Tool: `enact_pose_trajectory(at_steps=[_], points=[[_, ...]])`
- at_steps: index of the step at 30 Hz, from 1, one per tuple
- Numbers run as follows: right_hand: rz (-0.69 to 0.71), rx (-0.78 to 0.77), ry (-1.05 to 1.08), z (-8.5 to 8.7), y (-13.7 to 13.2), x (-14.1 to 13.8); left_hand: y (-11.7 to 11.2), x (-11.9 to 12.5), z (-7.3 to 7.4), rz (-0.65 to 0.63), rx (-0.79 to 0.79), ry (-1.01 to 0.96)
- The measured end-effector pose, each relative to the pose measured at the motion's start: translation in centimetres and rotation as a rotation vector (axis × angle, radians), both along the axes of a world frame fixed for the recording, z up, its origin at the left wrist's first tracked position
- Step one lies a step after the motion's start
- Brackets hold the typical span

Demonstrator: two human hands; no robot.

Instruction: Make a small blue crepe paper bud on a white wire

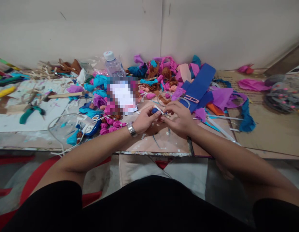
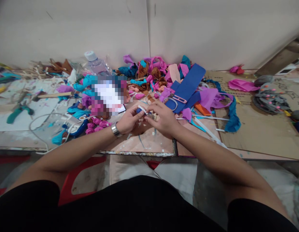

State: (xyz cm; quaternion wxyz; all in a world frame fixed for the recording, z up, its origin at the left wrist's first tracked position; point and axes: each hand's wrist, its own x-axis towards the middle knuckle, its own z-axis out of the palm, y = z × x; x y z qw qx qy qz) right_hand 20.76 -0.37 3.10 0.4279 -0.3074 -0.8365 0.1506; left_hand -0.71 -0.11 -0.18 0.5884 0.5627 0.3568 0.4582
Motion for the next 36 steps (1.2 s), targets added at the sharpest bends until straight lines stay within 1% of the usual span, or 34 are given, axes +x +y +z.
enact_pose_trajectory(at_steps=[6, 10, 15, 19, 21, 25, 28, 30, 33, 36], points=[[-0.012, -0.041, 0.005, 0.1, -0.1, -0.1, -0.3, 0.1, 0.8, -0.015, 0.003, 0.010], [-0.033, -0.092, 0.025, 0.0, -0.2, -0.2, -0.3, 0.1, 0.9, -0.010, 0.045, -0.005], [-0.073, -0.187, 0.100, -0.4, -0.2, -0.5, -0.3, 0.0, 1.0, -0.025, 0.116, -0.023], [-0.056, -0.256, 0.133, -0.4, -0.4, -0.7, -0.4, 0.1, 1.1, -0.064, 0.146, -0.051], [-0.049, -0.270, 0.142, -0.4, -0.5, -0.7, -0.4, 0.1, 1.1, -0.074, 0.142, -0.066], [-0.047, -0.246, 0.124, -0.5, -0.5, -0.6, -0.3, 0.0, 1.0, -0.033, 0.164, -0.052], [-0.077, -0.203, 0.081, -0.5, -0.5, -0.5, -0.2, 0.0, 1.0, -0.024, 0.174, -0.038], [-0.097, -0.201, 0.081, -0.5, -0.6, -0.5, -0.3, 0.0, 1.1, -0.028, 0.164, -0.040], [-0.090, -0.248, 0.109, -0.4, -0.7, -0.6, -0.4, 0.2, 1.3, -0.040, 0.152, -0.041], [-0.060, -0.314, 0.183, -0.5, -0.8, -0.7, -0.6, 0.3, 1.4, -0.065, 0.155, -0.056]])
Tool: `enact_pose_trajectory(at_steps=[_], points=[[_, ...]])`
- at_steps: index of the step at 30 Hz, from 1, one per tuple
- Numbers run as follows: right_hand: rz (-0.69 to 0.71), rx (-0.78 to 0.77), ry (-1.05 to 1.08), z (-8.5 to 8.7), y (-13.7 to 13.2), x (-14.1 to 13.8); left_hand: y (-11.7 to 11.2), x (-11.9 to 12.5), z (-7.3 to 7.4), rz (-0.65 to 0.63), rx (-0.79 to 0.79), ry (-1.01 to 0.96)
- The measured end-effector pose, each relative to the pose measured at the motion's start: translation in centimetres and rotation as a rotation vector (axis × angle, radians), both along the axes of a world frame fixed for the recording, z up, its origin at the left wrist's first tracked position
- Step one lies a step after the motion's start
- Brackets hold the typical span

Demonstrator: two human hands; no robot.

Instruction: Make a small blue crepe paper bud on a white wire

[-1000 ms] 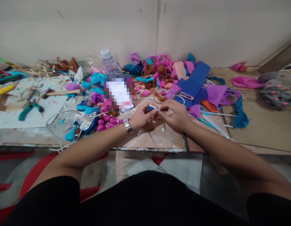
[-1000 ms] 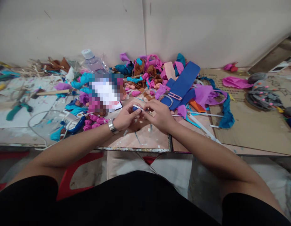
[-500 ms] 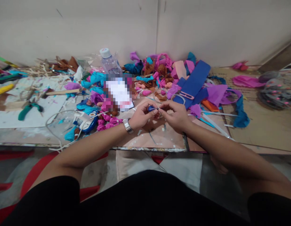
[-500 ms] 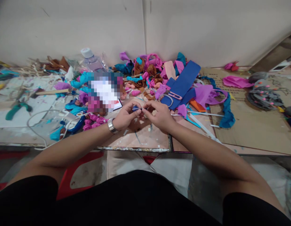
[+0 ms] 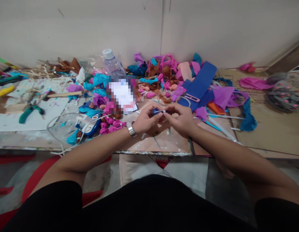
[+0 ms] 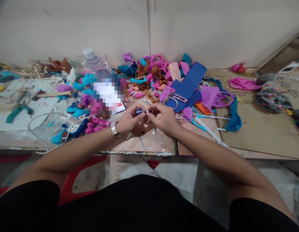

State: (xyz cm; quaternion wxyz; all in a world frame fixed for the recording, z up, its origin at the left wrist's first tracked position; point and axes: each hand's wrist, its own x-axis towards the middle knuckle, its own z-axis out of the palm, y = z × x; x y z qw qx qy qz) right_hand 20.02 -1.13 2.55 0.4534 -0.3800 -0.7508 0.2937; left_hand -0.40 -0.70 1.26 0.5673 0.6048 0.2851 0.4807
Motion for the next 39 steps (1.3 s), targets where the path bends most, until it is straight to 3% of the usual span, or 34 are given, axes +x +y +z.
enact_pose_trajectory(at_steps=[5, 19, 27, 32, 39], points=[[-0.002, -0.027, 0.082, -0.3, 0.0, -0.1, -0.1, 0.0, -0.2, -0.007, -0.004, -0.013], [-0.021, -0.034, 0.042, -0.6, 0.6, 0.1, -0.1, 0.0, 0.2, -0.021, -0.046, -0.021], [0.004, 0.142, -0.023, 0.1, 0.4, 0.3, 0.2, -0.2, -0.7, -0.012, -0.128, -0.084], [0.040, 0.295, -0.144, 0.5, 0.6, 0.5, 0.2, -0.1, -0.4, -0.024, -0.190, -0.089], [0.032, 0.296, -0.175, 0.1, 0.7, 0.7, -0.2, 0.0, 0.3, -0.016, -0.175, -0.030]])
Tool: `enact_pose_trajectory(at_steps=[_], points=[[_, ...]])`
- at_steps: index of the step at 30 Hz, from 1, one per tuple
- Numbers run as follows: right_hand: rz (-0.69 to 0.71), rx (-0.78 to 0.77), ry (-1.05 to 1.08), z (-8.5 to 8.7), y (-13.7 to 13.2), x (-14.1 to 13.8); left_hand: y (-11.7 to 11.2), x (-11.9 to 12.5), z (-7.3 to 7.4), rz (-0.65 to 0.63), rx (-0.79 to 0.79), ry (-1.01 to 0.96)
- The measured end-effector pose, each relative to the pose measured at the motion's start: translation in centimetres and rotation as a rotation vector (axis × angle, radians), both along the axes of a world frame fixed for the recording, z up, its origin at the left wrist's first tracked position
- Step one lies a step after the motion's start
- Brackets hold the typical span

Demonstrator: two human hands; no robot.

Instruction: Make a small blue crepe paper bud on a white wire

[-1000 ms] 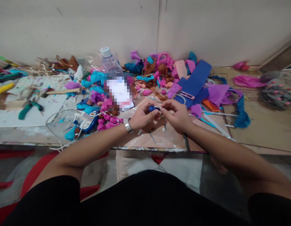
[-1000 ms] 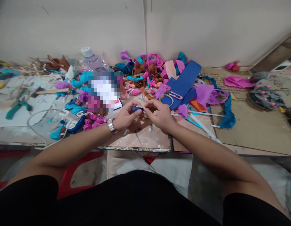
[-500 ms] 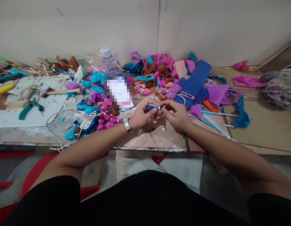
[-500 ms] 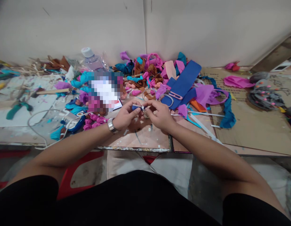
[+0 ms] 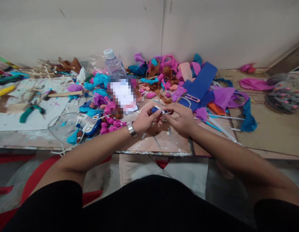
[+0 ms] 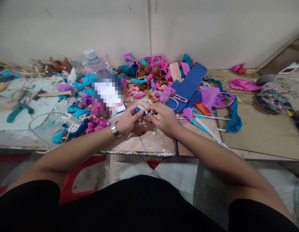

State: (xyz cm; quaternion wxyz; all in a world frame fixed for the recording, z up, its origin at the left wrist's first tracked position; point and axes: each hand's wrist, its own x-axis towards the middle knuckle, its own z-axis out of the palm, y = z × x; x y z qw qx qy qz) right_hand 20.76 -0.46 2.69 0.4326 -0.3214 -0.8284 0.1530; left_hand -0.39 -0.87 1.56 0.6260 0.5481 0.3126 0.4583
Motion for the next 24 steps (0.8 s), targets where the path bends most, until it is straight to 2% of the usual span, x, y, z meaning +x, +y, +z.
enact_pose_trajectory(at_steps=[10, 14, 19, 24], points=[[-0.057, -0.105, 0.074, -0.4, -0.1, -0.2, 0.6, -0.4, -1.1, 0.034, 0.126, 0.038], [-0.047, -0.142, 0.077, 0.0, -0.5, -0.3, 0.5, -0.4, -0.9, 0.055, 0.156, 0.058], [-0.069, -0.225, 0.190, -0.1, -0.7, -0.6, 0.0, -0.1, 0.0, 0.055, 0.175, 0.040], [-0.064, -0.212, 0.180, -0.4, -0.4, -0.5, -0.2, -0.1, 0.4, 0.066, 0.212, 0.061]])
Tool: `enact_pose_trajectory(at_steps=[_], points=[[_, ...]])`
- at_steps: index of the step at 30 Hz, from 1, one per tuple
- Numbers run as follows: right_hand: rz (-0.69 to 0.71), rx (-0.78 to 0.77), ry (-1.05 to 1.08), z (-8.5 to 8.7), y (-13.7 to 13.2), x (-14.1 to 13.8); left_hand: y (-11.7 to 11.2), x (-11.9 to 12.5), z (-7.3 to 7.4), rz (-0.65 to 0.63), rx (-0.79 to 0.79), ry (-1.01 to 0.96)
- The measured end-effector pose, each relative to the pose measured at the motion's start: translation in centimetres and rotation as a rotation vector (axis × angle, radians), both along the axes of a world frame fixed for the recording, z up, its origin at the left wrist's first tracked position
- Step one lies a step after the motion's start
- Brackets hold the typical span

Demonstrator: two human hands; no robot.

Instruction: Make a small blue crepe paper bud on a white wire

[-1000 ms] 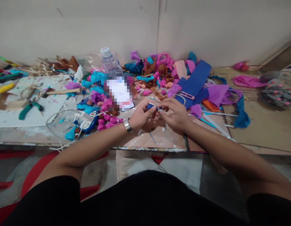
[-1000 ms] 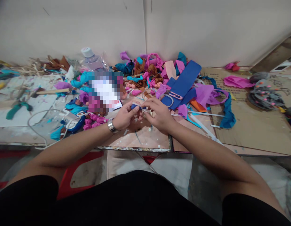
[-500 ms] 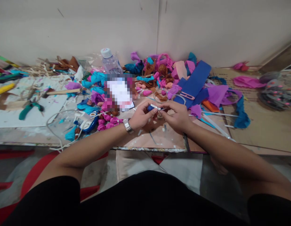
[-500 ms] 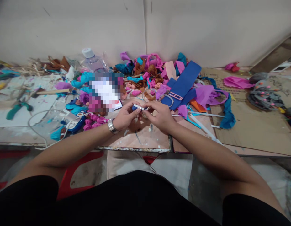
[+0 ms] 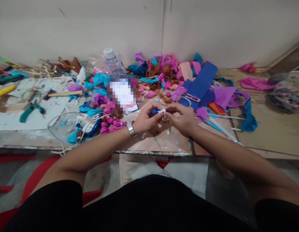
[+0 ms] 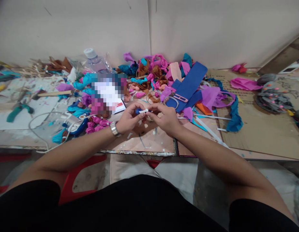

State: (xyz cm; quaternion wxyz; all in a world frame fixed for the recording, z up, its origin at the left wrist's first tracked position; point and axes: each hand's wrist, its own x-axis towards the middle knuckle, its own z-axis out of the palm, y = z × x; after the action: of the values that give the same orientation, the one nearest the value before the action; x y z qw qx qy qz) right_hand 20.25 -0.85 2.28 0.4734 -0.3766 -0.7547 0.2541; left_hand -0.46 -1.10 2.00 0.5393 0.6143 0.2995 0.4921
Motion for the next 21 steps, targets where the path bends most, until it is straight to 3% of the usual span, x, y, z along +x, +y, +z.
enact_pose_trajectory(at_steps=[4, 15, 21], points=[[-0.001, 0.010, 0.005, -0.05, 0.10, 0.20, 0.09, -0.01, -0.35, 0.026, 0.015, -0.009], [0.025, 0.027, -0.020, 0.22, 0.29, 0.43, 0.06, 0.09, -0.52, -0.082, -0.047, -0.039], [0.088, 0.113, -0.074, 0.48, 0.45, 0.81, 0.13, 0.02, -0.89, -0.100, -0.037, -0.032]])
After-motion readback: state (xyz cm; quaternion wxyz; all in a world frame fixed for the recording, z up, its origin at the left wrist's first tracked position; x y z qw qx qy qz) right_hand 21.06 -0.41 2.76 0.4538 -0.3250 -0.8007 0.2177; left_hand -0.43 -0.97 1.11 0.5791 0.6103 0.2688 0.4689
